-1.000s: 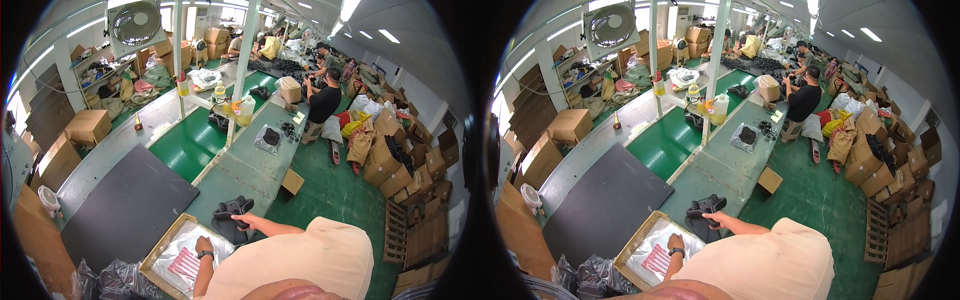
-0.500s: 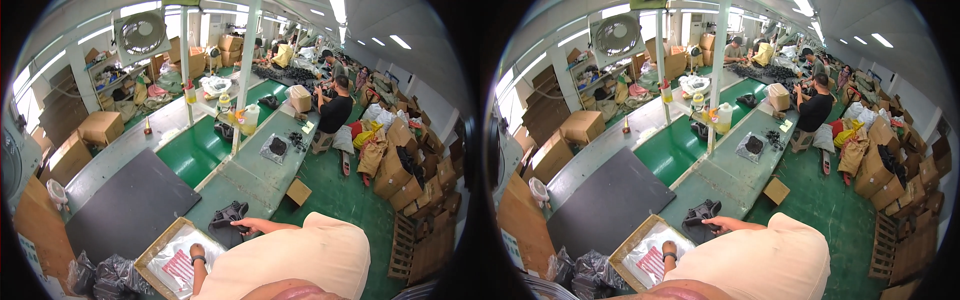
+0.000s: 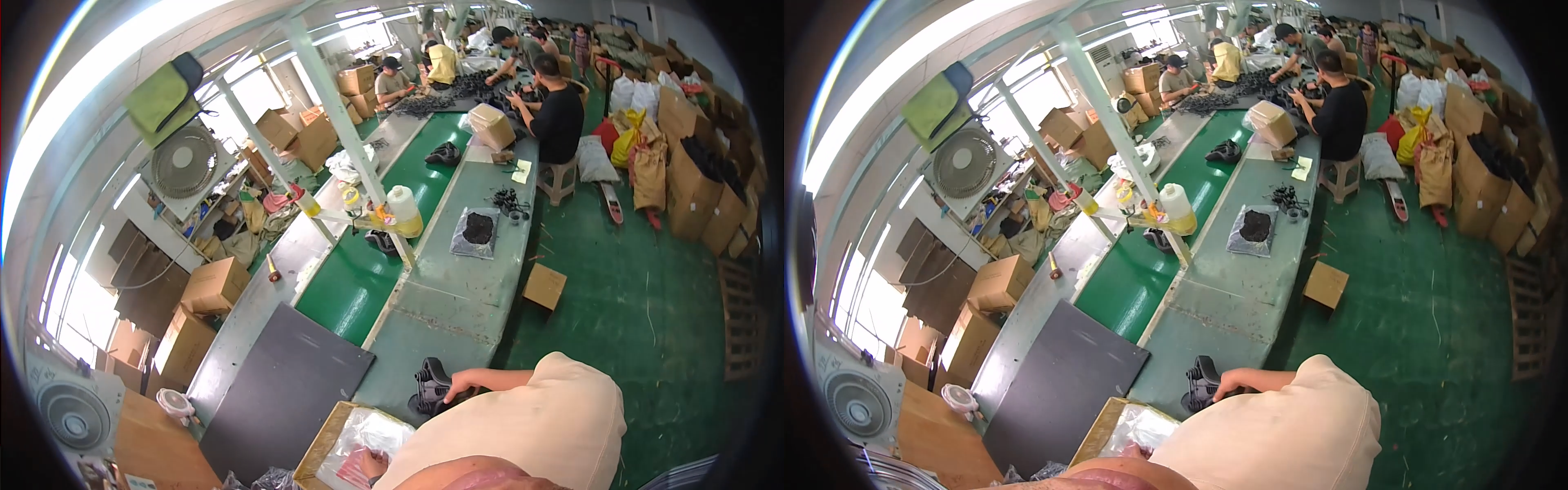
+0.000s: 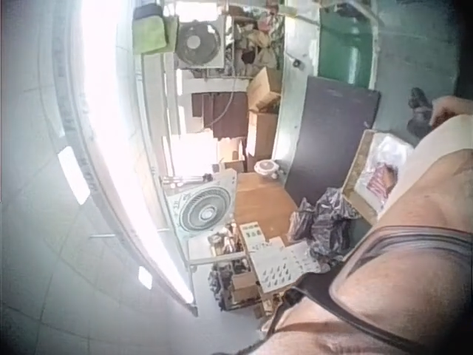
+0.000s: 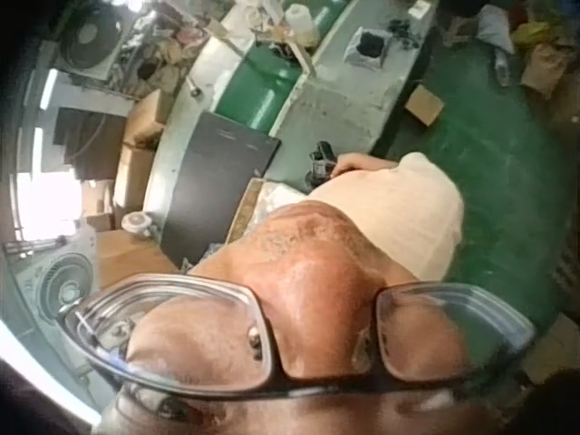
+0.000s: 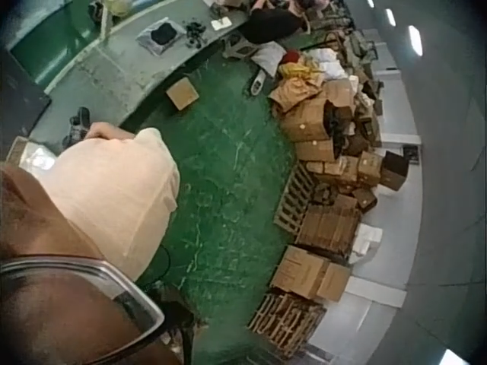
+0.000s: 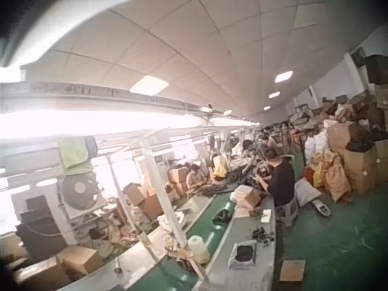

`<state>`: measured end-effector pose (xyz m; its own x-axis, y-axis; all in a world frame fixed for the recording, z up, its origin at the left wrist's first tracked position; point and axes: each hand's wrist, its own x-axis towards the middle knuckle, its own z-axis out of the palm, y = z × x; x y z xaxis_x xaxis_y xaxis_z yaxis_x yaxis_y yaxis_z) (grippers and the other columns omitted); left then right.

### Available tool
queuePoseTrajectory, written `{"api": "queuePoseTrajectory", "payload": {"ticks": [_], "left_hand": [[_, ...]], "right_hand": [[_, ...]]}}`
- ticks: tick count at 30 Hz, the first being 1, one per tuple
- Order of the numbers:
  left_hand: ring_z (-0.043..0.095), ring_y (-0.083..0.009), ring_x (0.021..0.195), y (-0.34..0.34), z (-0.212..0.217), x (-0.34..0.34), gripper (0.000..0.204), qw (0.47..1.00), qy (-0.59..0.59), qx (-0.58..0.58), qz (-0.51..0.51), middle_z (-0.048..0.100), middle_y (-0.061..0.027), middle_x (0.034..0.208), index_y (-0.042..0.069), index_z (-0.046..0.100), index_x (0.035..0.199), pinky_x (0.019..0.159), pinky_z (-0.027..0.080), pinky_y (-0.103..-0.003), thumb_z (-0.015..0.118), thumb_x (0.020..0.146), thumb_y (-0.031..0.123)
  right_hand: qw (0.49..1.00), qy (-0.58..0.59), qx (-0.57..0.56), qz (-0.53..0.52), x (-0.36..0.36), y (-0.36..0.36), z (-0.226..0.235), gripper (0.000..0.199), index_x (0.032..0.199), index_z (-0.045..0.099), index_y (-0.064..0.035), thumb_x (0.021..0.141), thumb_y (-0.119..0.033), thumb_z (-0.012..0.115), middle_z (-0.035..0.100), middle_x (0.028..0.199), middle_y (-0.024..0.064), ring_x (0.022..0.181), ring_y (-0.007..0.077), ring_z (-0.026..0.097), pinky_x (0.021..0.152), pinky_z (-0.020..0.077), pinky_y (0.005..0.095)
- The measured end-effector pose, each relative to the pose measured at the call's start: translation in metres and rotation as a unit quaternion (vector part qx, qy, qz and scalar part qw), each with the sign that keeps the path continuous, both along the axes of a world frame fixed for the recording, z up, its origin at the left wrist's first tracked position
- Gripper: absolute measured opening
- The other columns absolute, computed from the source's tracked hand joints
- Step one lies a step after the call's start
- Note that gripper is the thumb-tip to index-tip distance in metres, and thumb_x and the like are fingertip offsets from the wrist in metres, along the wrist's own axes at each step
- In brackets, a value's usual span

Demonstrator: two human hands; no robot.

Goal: Packing bicycle seats into plastic bags and then into a large shipping box, followed by labeling the box with a marker.

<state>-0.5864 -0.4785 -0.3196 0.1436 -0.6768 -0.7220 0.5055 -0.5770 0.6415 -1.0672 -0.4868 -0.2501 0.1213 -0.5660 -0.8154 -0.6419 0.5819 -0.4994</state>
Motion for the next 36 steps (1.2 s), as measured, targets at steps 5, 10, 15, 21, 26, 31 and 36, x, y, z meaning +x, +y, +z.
{"api": "queuePoseTrajectory", "payload": {"ticks": [5,10,15,21,26,31,36], "left_hand": [[0.071,-0.0191,0.079,-0.010,0.088,-0.058,0.023,0.988,-0.087,-0.086,-0.096,0.069,-0.0039,0.087,0.007,0.062,0.101,0.068,0.063,-0.037,0.069,0.108,0.028],[0.078,-0.0224,0.086,-0.018,0.116,-0.116,0.017,0.944,-0.188,-0.148,-0.229,0.076,-0.0110,0.098,0.000,0.068,0.109,0.071,0.066,-0.036,0.071,0.107,0.017],[0.078,-0.0225,0.085,0.000,0.111,-0.161,0.019,0.941,-0.152,-0.120,-0.278,0.076,-0.0124,0.096,-0.003,0.069,0.108,0.073,0.067,-0.035,0.074,0.104,0.015],[0.077,-0.0208,0.083,0.034,0.121,-0.190,0.019,0.930,-0.100,-0.120,-0.334,0.076,-0.0104,0.095,-0.002,0.067,0.111,0.074,0.067,-0.034,0.079,0.099,0.006],[0.074,-0.0128,0.084,0.037,0.120,-0.186,0.012,0.848,-0.061,-0.182,-0.495,0.079,-0.0068,0.097,-0.001,0.073,0.108,0.075,0.062,-0.026,0.078,0.098,0.004],[0.074,-0.0139,0.083,0.063,0.173,-0.145,0.015,0.823,-0.139,-0.154,-0.529,0.079,-0.0083,0.097,-0.003,0.075,0.111,0.075,0.061,-0.027,0.073,0.102,0.008],[0.071,-0.0164,0.080,0.079,0.151,-0.081,0.020,0.935,0.007,-0.076,-0.348,0.076,-0.0074,0.099,0.000,0.072,0.122,0.077,0.062,-0.030,0.072,0.104,0.011]], "right_hand": [[0.894,-0.317,0.216,-0.231,-0.008,0.012,0.024,0.056,0.104,0.068,-0.0089,0.084,-0.056,0.092,0.071,0.090,0.0065,0.075,0.0225,0.071,0.065,0.0655,0.0383],[0.843,-0.393,0.150,-0.336,0.016,0.046,0.027,0.056,0.100,0.066,-0.0089,0.089,-0.060,0.086,0.070,0.088,0.0076,0.074,0.0212,0.072,0.065,0.0657,0.0337],[0.732,-0.570,0.163,-0.335,-0.012,0.082,0.008,0.047,0.124,0.069,-0.0078,0.104,-0.050,0.072,0.076,0.109,0.0080,0.087,0.0206,0.074,0.073,0.0633,0.0361],[0.722,-0.607,0.126,-0.307,-0.015,0.108,0.067,0.050,0.133,0.069,-0.0052,0.108,-0.049,0.066,0.077,0.119,0.0073,0.095,0.0234,0.075,0.075,0.0642,0.0361],[0.706,-0.630,0.169,-0.277,0.042,0.107,0.097,0.048,0.123,0.072,-0.0024,0.109,-0.048,0.065,0.079,0.096,0.0140,0.079,0.0244,0.077,0.069,0.0651,0.0330],[0.678,-0.625,0.142,-0.360,0.107,0.128,0.109,0.044,0.115,0.073,-0.0018,0.105,-0.044,0.072,0.079,0.089,0.0148,0.074,0.0239,0.077,0.068,0.0652,0.0343],[0.736,-0.555,0.090,-0.377,0.139,0.142,0.118,0.043,0.115,0.072,-0.0033,0.105,-0.045,0.072,0.079,0.089,0.0139,0.071,0.0239,0.076,0.066,0.0642,0.0337]]}}
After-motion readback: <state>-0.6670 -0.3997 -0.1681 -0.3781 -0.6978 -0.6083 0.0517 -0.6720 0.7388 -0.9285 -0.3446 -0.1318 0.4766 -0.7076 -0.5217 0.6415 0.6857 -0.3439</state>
